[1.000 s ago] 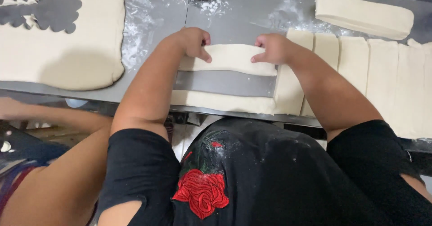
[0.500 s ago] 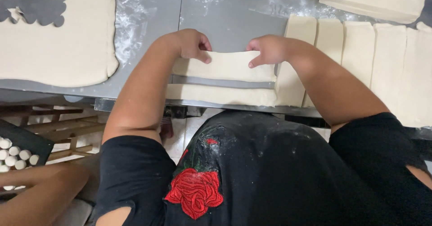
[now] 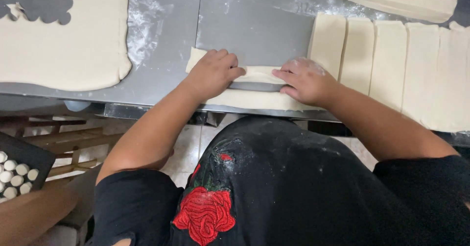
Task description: Stretching, rolling, cutting, and folding dough on a stainless steel table in a bakery.
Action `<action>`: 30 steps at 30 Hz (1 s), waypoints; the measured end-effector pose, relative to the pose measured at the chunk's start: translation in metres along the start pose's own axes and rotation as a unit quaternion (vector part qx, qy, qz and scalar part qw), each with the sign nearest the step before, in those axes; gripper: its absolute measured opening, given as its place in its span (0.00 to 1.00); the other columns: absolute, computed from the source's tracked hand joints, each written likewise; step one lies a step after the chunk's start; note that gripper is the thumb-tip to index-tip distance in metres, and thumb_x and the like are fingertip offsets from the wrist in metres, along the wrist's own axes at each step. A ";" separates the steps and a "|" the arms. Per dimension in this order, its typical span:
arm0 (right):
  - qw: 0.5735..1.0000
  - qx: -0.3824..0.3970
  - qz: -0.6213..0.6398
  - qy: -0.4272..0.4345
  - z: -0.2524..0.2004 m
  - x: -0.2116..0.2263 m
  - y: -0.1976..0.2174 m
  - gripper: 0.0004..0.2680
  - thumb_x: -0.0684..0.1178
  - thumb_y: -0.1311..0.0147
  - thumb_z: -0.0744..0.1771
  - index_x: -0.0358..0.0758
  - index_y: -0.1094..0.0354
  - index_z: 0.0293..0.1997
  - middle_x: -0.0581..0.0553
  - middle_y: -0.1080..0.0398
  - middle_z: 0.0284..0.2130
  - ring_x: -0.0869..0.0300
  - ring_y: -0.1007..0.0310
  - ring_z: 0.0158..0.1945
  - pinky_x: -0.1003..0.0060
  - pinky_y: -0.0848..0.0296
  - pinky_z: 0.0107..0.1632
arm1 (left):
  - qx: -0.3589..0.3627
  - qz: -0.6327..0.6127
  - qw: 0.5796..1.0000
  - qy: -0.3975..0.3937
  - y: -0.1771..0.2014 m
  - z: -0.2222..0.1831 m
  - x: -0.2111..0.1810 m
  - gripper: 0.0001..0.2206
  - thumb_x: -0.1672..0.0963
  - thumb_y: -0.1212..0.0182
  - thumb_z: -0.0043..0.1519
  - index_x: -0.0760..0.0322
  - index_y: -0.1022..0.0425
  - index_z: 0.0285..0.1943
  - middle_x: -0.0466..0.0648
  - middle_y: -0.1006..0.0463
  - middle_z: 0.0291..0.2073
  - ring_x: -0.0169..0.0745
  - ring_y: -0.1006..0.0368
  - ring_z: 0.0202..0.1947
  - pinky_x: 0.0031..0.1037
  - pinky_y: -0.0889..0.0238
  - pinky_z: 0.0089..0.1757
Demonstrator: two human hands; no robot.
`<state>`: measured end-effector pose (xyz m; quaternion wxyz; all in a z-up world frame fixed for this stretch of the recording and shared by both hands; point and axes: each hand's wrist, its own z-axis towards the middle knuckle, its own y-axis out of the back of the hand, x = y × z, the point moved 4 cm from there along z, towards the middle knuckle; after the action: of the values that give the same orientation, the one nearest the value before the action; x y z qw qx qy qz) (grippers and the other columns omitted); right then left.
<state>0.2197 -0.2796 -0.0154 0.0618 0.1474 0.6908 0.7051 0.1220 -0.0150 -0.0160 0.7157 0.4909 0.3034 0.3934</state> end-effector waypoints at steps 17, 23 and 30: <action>0.991 0.100 0.069 0.057 0.024 0.049 0.003 0.43 0.85 0.68 0.63 0.40 0.63 0.80 0.32 0.64 0.78 0.37 0.65 0.78 0.36 0.65 0.75 | 0.186 -0.114 0.956 0.195 0.005 -0.038 0.074 0.41 0.41 0.27 0.47 0.51 0.31 0.71 0.45 0.32 0.70 0.55 0.43 0.73 0.62 0.60 0.68; 0.992 0.038 0.121 0.006 0.059 0.066 0.028 0.40 0.83 0.60 0.63 0.42 0.54 0.77 0.36 0.52 0.75 0.40 0.57 0.78 0.41 0.64 0.76 | 0.006 -0.013 0.993 0.121 0.010 -0.062 0.066 0.27 0.41 0.26 0.47 0.48 0.21 0.52 0.40 0.29 0.40 0.45 0.28 0.44 0.38 0.34 0.49; 0.990 0.029 0.061 0.127 0.091 0.081 -0.005 0.43 0.85 0.68 0.63 0.38 0.60 0.79 0.34 0.60 0.77 0.40 0.62 0.79 0.37 0.62 0.76 | -0.014 0.080 0.987 0.138 0.020 -0.088 0.015 0.20 0.42 0.41 0.62 0.49 0.20 0.56 0.43 0.25 0.47 0.44 0.29 0.48 0.36 0.33 0.48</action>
<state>0.1690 -0.1685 -0.0104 -0.0738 0.0997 0.7031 0.7002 0.0521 0.0424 -0.0272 0.6401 0.4444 0.3530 0.5179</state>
